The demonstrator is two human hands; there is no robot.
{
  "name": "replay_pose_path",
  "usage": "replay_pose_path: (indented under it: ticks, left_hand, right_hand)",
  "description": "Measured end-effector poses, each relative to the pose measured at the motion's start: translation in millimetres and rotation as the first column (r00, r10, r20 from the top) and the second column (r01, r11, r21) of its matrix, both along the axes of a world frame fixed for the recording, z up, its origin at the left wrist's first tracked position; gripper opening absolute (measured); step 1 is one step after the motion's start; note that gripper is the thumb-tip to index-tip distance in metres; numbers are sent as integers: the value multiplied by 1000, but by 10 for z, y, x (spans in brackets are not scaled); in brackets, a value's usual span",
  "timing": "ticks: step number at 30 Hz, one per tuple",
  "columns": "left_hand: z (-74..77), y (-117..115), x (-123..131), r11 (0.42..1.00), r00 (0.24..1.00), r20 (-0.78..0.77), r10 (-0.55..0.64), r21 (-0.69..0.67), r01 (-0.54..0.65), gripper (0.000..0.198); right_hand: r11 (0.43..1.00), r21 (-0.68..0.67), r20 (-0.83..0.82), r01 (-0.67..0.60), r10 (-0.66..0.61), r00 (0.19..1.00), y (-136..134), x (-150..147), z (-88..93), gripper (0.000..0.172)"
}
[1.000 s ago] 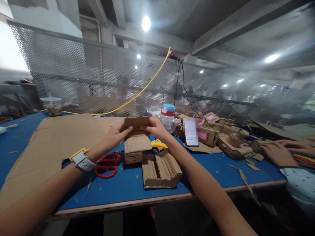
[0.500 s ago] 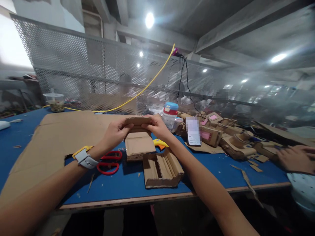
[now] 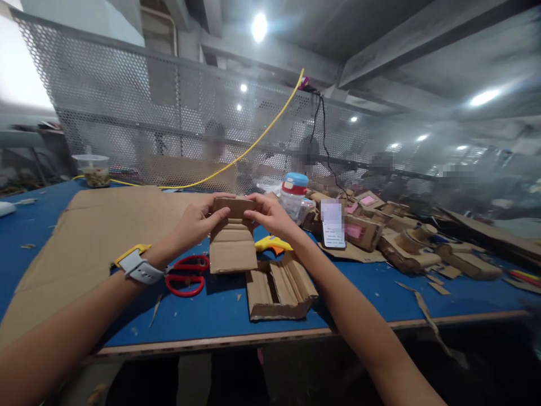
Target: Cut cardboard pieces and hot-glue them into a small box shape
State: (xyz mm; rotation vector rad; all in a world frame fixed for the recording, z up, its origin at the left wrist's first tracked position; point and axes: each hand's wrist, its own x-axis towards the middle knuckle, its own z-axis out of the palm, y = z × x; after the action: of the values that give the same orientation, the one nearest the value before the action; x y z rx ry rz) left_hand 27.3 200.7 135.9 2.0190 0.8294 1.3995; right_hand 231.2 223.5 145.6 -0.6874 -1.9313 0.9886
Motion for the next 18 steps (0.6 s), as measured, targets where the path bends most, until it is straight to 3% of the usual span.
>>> replay_pose_path:
  ticks: [7, 15, 18]
  left_hand:
    - [47, -79, 58, 1000, 999, 49, 1, 2, -1, 31]
    - [-15, 25, -26, 999, 999, 35, 0, -37, 1, 55]
    - [-6, 9, -24, 998, 999, 39, -10, -54, 13, 55]
  right_hand:
    - [998, 44, -27, 51, -50, 998, -29, -15, 26, 14]
    - [1000, 6, -1, -4, 4, 1000, -56, -8, 38, 24]
    - [1000, 20, -7, -12, 12, 1000, -75, -13, 46, 25]
